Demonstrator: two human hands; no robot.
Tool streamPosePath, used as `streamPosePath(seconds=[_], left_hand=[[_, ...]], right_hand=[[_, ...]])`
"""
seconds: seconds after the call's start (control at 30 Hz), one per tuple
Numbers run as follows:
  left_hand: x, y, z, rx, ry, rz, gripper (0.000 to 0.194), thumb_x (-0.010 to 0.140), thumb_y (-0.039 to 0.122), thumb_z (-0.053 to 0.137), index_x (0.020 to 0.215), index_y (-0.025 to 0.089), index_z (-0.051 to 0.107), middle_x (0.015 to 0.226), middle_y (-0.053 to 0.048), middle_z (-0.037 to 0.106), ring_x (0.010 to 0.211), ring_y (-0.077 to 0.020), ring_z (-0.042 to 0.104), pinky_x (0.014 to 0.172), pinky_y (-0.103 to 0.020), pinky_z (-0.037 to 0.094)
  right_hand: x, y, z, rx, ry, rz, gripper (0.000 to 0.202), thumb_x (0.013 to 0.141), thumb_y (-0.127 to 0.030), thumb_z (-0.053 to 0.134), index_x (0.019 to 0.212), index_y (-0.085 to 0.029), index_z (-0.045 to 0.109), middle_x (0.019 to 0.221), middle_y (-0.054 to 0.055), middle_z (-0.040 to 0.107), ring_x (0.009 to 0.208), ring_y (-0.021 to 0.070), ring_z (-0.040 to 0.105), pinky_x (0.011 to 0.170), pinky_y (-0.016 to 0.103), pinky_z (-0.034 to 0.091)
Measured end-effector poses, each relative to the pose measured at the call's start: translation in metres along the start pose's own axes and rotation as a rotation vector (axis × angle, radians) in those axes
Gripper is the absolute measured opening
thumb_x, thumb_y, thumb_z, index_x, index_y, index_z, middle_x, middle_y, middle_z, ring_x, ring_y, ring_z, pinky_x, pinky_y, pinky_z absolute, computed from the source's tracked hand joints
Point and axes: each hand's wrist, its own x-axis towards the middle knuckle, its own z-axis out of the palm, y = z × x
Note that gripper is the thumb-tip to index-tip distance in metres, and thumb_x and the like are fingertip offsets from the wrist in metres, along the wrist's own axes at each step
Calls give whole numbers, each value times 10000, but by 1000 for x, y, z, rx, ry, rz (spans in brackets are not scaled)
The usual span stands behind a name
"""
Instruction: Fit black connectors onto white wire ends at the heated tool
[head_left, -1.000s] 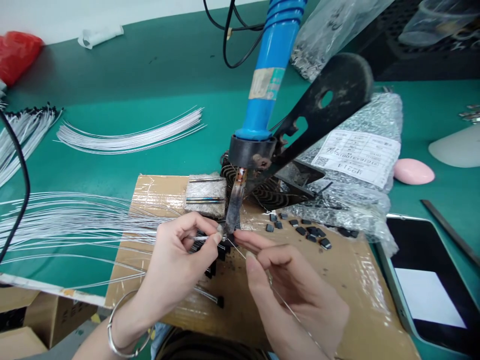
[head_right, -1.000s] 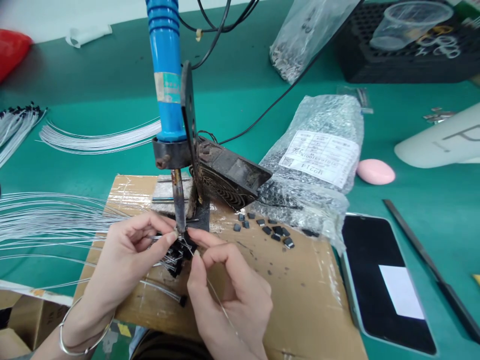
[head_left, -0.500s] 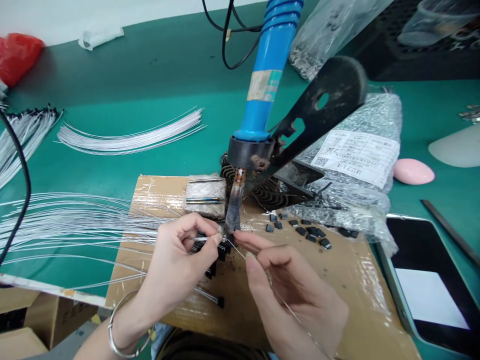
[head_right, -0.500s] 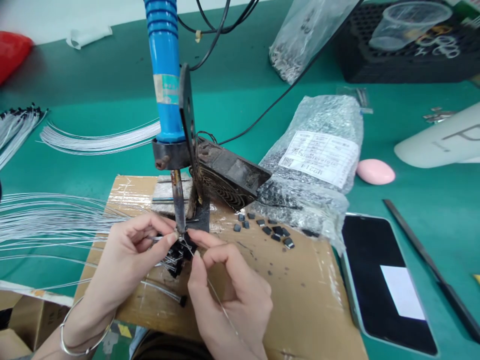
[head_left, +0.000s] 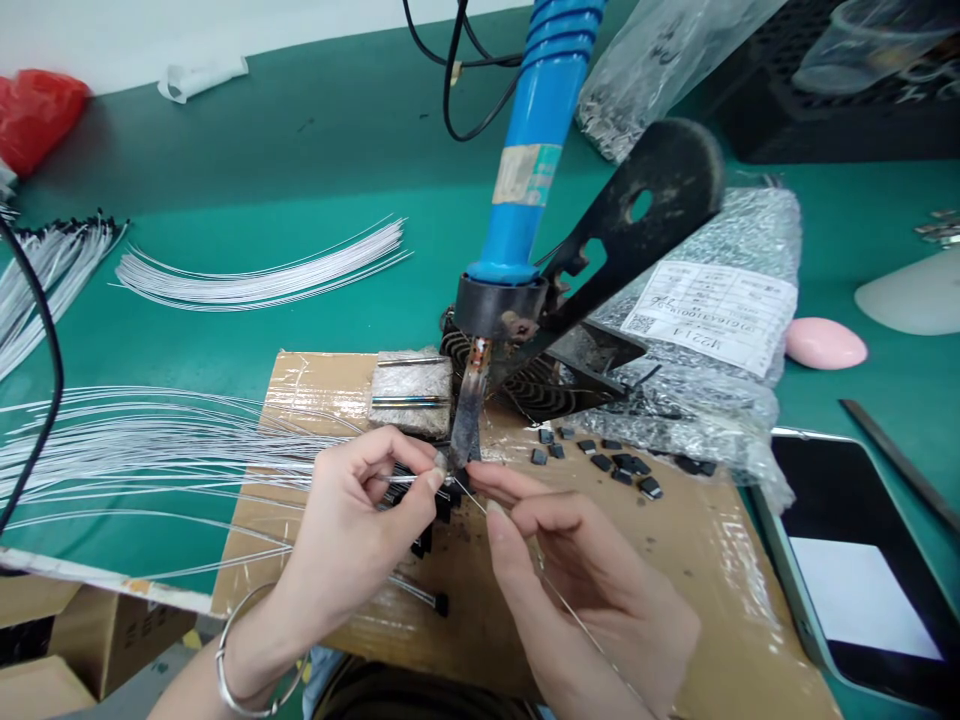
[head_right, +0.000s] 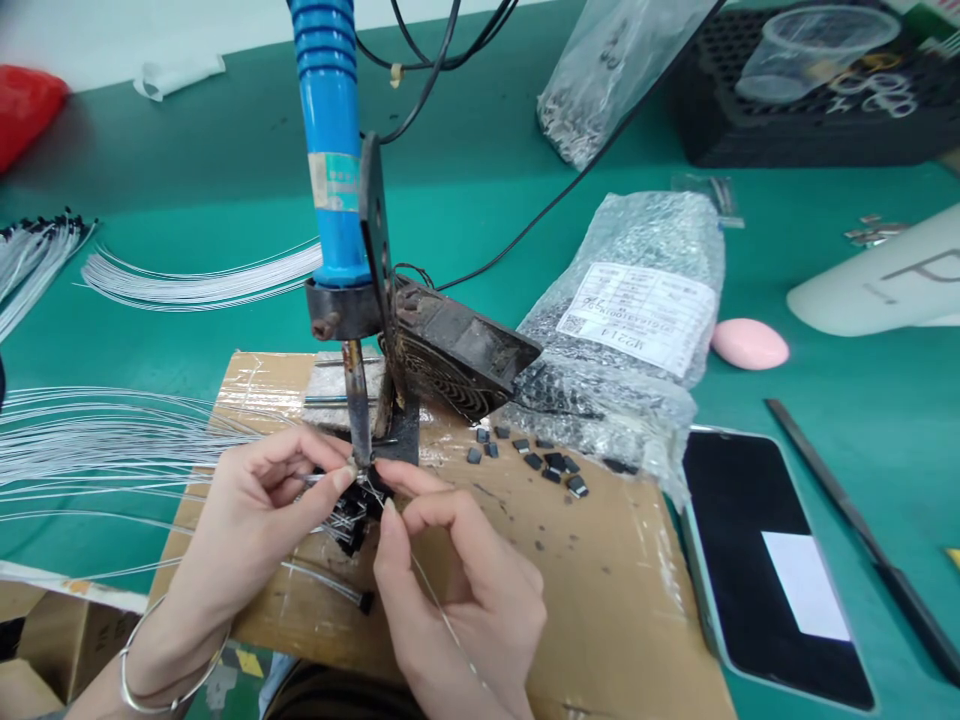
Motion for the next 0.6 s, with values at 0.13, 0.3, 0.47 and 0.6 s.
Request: streamPosePath(seconds=[0.13, 0.3, 0.47, 0.6], left_hand=[[0, 1, 0, 0, -6, 11, 85, 796, 174, 718, 716, 178, 689, 767, -44, 781, 677, -141, 686, 606, -215, 514], [0, 1, 0, 2, 5, 15, 88, 791, 167, 730, 711, 172, 693, 789, -50, 796, 681, -135, 687, 601, -203, 508], [1, 0, 0, 0, 13, 21, 85, 787, 149, 721, 708, 170, 698, 787, -43, 796, 688, -132, 699, 616, -199, 512], [1, 0, 0, 25, 12, 19, 96, 782, 142, 717, 695, 176, 695, 783, -41, 798, 687, -137, 703, 609, -205, 508]], right_hand=[[0, 0, 1, 23, 18, 12, 226, 983, -254, 721, 775, -250, 632, 1105, 52, 853, 1017, 180, 819, 924, 243, 608], [-1, 1, -1, -5, 0, 15, 226, 979, -276, 713, 770, -262, 628, 1120, 40, 853, 1025, 201, 815, 934, 276, 606], [0, 2, -1, -27, -11, -8, 223, 981, -283, 704, 774, -265, 623, 1121, 37, 851, 1005, 198, 818, 896, 265, 606], [1, 2, 0, -32, -1, -19, 226, 972, -275, 717, 763, -248, 635, 1095, 53, 855, 979, 192, 828, 882, 250, 616]])
